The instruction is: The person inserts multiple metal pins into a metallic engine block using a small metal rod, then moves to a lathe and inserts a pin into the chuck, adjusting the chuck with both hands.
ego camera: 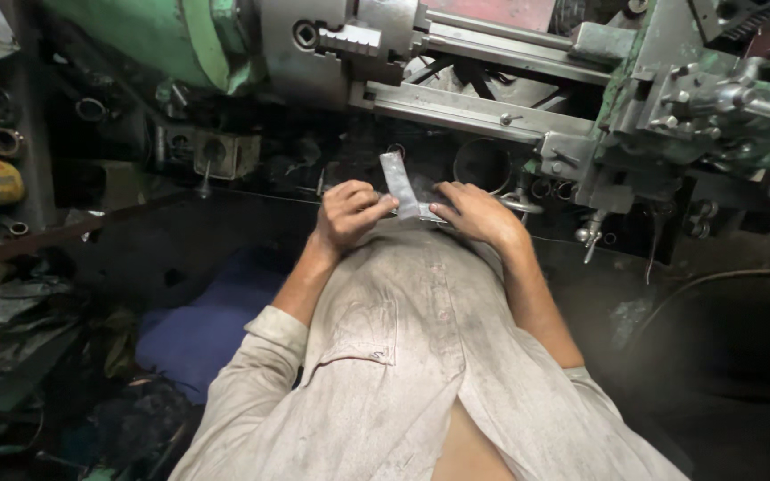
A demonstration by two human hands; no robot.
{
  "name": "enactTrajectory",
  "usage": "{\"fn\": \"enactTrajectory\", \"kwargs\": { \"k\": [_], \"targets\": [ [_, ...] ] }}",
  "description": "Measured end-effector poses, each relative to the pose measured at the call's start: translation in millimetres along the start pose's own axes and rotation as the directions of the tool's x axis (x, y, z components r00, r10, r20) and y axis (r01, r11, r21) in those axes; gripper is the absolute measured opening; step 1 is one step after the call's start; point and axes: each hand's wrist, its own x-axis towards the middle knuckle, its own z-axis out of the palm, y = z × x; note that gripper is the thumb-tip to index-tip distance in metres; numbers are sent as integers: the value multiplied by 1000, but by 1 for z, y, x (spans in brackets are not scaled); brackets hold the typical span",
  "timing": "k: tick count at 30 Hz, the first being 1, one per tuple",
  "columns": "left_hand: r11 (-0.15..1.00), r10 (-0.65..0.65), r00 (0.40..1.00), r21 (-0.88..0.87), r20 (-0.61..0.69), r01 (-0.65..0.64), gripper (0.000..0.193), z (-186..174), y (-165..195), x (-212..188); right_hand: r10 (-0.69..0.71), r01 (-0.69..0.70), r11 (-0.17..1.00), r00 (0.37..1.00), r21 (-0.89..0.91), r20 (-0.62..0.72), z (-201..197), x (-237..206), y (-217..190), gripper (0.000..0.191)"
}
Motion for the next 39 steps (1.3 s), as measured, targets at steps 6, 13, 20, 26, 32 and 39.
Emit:
{"fn": "enactTrajectory", "kwargs": {
  "k": [6,13,20,26,32,39],
  "targets": [
    [999,40,998,39,-56,-38,31,-17,19,18,-300,465,731,876,499,-378,-10,5,-38,63],
    [995,-7,1000,102,-14,8,34,-16,22,12,-201,78,73,978,994,-62,12,26,-41,39],
    [912,-313,949,268,-36,311,56,-40,-4,1,91,202,210,970,957,-225,15,39,-32,28],
    [213,-779,564,729,-275,650,75,-130,-71,-39,272,224,355,904,908,-330,-4,36,-11,43],
    [296,-799,549,635,-244,713,110,-149,-106,-57,348,226,264,884,938,-311,-8,50,28,27],
    [364,-815,511,446,-273,818,97,-128,-103,-36,230,273,-27,938,962,-260,-29,61,39,27]
  ]
}}
